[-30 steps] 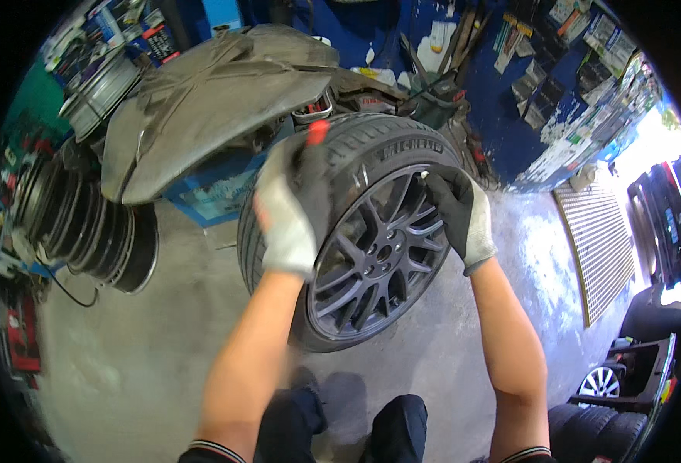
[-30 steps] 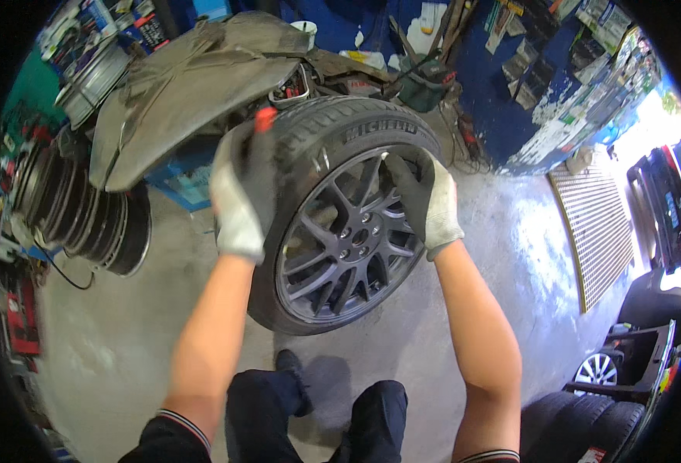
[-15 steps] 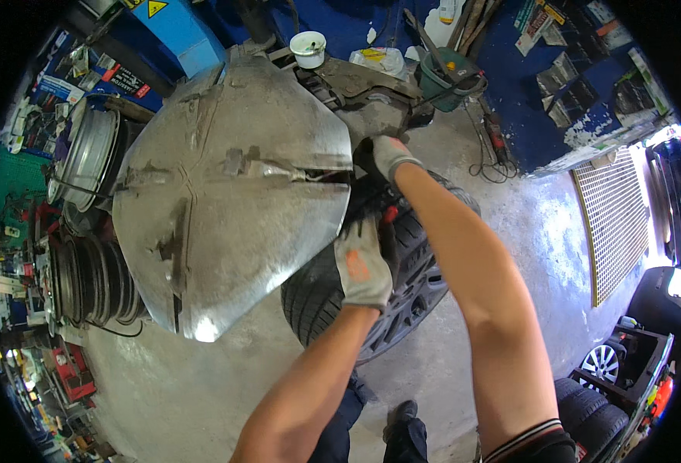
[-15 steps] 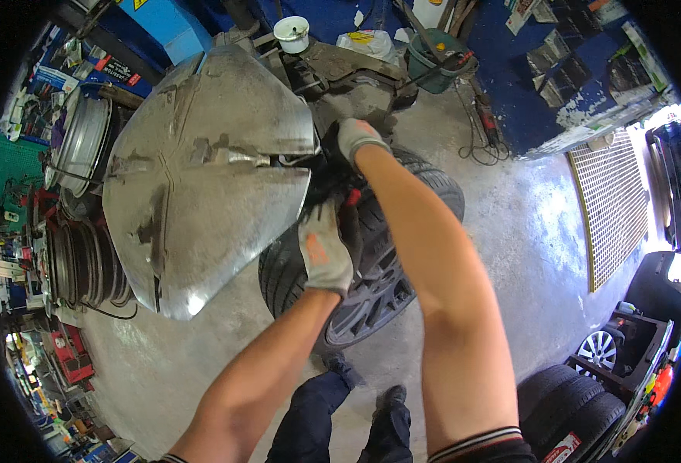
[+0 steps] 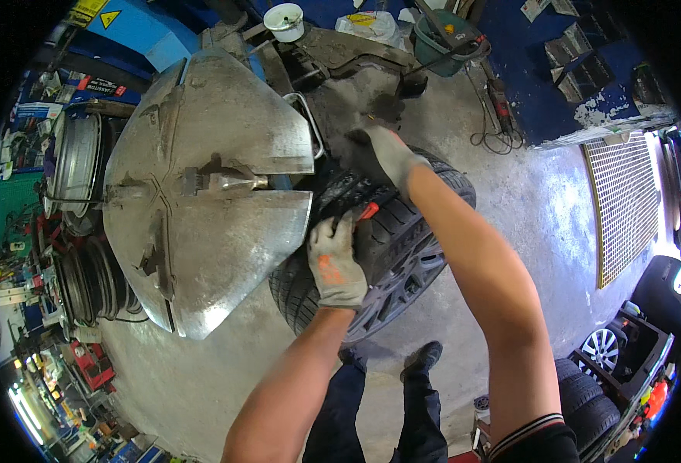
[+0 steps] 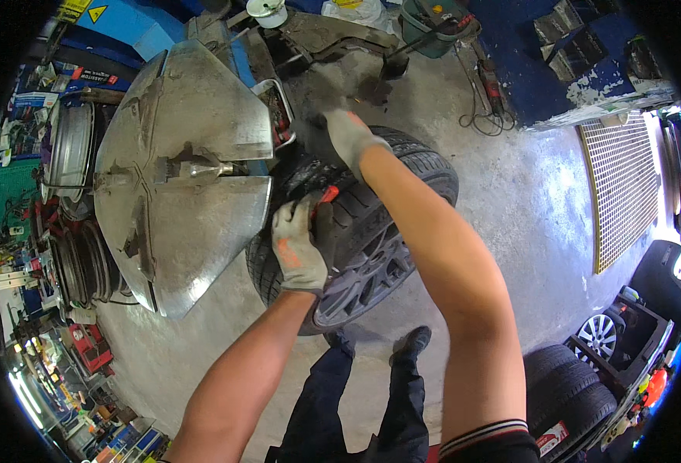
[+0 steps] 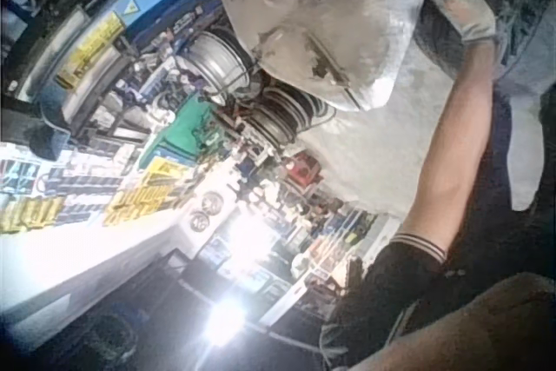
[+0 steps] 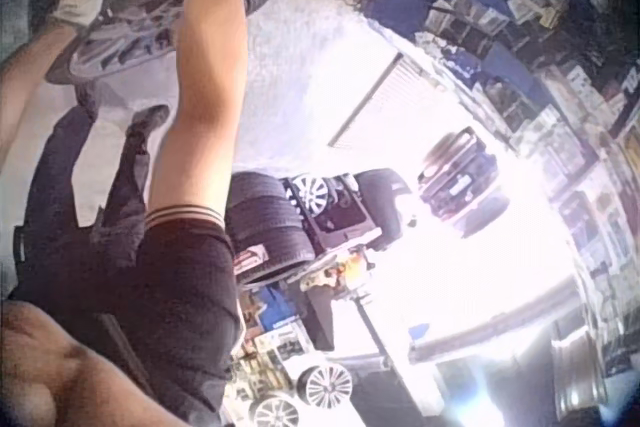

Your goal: The person mounts a tire onto a wheel rim using a tire changing machine. They position the tire and rim on the machine, secure it, and operate the machine to seat the tire bead onto the rim. The person then removes the assembled wheel from the machine.

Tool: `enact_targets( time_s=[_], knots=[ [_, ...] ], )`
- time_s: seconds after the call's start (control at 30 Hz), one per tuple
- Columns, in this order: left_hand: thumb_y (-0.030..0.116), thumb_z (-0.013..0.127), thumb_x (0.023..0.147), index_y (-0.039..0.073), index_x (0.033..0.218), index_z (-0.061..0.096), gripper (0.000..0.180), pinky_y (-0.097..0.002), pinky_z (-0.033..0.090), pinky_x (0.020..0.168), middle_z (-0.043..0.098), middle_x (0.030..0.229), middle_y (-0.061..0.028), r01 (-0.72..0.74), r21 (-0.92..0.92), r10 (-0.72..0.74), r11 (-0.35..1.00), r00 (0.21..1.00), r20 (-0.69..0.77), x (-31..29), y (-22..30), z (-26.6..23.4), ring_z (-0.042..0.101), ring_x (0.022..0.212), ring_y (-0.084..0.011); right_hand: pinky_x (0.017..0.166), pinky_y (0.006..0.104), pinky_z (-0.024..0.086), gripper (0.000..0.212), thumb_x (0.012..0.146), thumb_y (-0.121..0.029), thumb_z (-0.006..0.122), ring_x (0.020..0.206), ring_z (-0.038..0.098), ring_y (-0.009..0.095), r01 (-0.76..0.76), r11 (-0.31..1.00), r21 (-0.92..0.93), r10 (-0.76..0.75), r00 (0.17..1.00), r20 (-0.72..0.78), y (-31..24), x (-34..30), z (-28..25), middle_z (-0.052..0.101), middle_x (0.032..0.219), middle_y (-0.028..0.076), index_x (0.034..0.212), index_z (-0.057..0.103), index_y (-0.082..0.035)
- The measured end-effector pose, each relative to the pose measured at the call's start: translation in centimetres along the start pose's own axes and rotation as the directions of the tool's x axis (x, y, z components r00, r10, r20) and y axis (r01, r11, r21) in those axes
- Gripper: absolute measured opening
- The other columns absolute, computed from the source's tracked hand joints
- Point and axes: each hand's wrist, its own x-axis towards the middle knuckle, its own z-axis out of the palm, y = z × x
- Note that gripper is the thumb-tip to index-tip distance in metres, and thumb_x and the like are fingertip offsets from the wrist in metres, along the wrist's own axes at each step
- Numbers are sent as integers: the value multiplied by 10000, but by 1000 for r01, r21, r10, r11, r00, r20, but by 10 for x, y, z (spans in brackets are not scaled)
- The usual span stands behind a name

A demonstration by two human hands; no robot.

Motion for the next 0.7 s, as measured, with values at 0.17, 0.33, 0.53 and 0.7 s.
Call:
enact_targets(
  time_s=[0.17, 0.33, 0.53, 0.7],
  knots=[
    [47, 500, 944, 20, 1258, 678, 361, -458, 482, 1002, 632, 1210, -223, 0, 66, 1, 998, 1000, -22, -7, -3, 11, 593, 1147, -409, 878, 454, 547, 273, 974, -236, 645, 1053, 670, 449, 404, 899, -169, -415, 909, -31, 14, -124, 7, 725, 1088, 234, 1153, 710, -41],
    [62, 468, 955, -33, 1265, 644, 369, -507, 476, 1011, 641, 1207, -248, -50, 138, 71, 989, 986, -152, -9, -6, 21, 591, 1159, -444, 818, 483, 536, 287, 989, -264, 622, 950, 717, 410, 248, 969, -3, -242, 945, -221, 24, -150, 14, 736, 978, 251, 1029, 696, 11],
    [213, 556, 1018, -18, 1178, 662, 301, -511, 500, 948, 673, 1141, -265, -176, 234, 209, 956, 970, -126, -3, 2, 19, 630, 1088, -459, 850, 275, 529, 215, 1026, -106, 669, 935, 629, 110, 298, 749, 592, 113, 823, -557, 105, -247, 15, 720, 1069, 39, 1211, 697, -1],
    [298, 602, 1026, -10, 1107, 689, 330, -519, 513, 899, 700, 1068, -261, -235, 216, 268, 948, 953, -139, 3, 0, 22, 649, 1011, -475, 846, 260, 505, 255, 1035, -110, 666, 938, 613, 96, -64, 454, 889, 522, 827, -208, 184, -341, 118, 712, 1096, 32, 1255, 682, 18]
  ],
)
